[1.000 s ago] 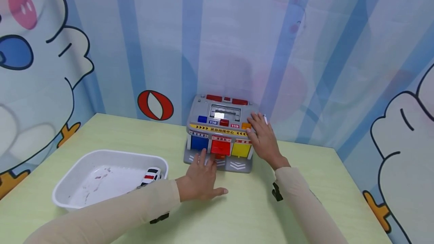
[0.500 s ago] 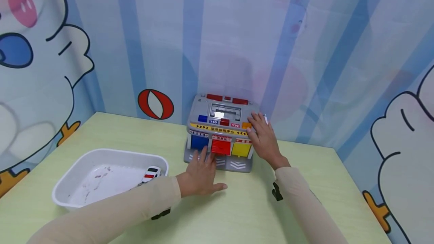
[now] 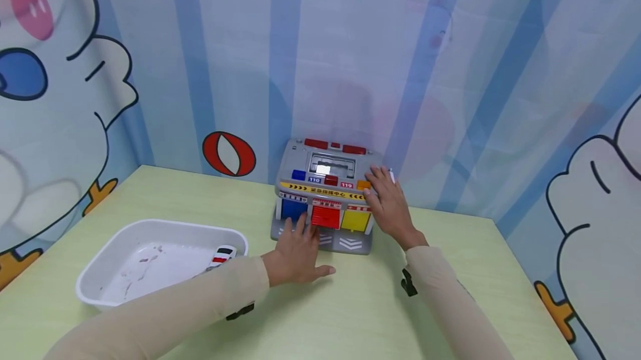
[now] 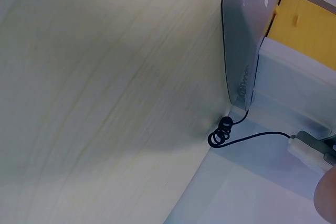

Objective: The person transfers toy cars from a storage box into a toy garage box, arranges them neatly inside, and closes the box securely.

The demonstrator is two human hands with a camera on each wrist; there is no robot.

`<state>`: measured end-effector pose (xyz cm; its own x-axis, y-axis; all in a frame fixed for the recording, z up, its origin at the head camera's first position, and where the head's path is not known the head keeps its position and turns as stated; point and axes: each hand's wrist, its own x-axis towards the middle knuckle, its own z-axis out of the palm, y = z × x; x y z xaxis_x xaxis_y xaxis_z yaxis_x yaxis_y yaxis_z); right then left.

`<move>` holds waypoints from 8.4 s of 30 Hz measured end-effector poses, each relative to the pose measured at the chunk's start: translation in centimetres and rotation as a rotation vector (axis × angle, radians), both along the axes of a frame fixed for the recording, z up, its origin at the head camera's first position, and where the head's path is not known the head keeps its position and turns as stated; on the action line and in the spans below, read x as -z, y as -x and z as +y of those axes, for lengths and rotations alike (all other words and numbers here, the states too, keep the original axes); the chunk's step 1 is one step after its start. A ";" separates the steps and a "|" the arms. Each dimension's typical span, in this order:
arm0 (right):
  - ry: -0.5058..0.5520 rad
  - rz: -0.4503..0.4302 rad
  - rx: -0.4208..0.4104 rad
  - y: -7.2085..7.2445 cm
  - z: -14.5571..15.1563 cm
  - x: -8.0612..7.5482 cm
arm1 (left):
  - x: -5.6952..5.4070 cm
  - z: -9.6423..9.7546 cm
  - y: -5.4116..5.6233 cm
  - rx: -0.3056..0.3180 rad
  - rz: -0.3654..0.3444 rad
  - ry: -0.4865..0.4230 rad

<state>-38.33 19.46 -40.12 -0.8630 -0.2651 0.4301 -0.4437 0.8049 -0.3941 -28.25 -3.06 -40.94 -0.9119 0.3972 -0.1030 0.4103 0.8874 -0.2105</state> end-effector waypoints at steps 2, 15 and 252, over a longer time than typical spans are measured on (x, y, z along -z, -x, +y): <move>-0.001 -0.002 0.000 0.0 0.0 0.0 | -0.1 0.0 0.1 0.000 0.000 0.002; 0.006 0.000 0.006 -0.1 -0.1 0.0 | -0.2 0.3 0.3 -0.017 0.010 0.012; 0.007 -0.007 -0.066 0.3 0.3 -0.3 | -6.4 -8.3 12.0 -0.145 -0.028 -0.684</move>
<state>-38.66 19.71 -39.87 -0.8469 -0.3181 0.4262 -0.4926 0.7712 -0.4032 -40.25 -11.36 -34.56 -0.9614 0.2557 0.1021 0.2746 0.8631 0.4238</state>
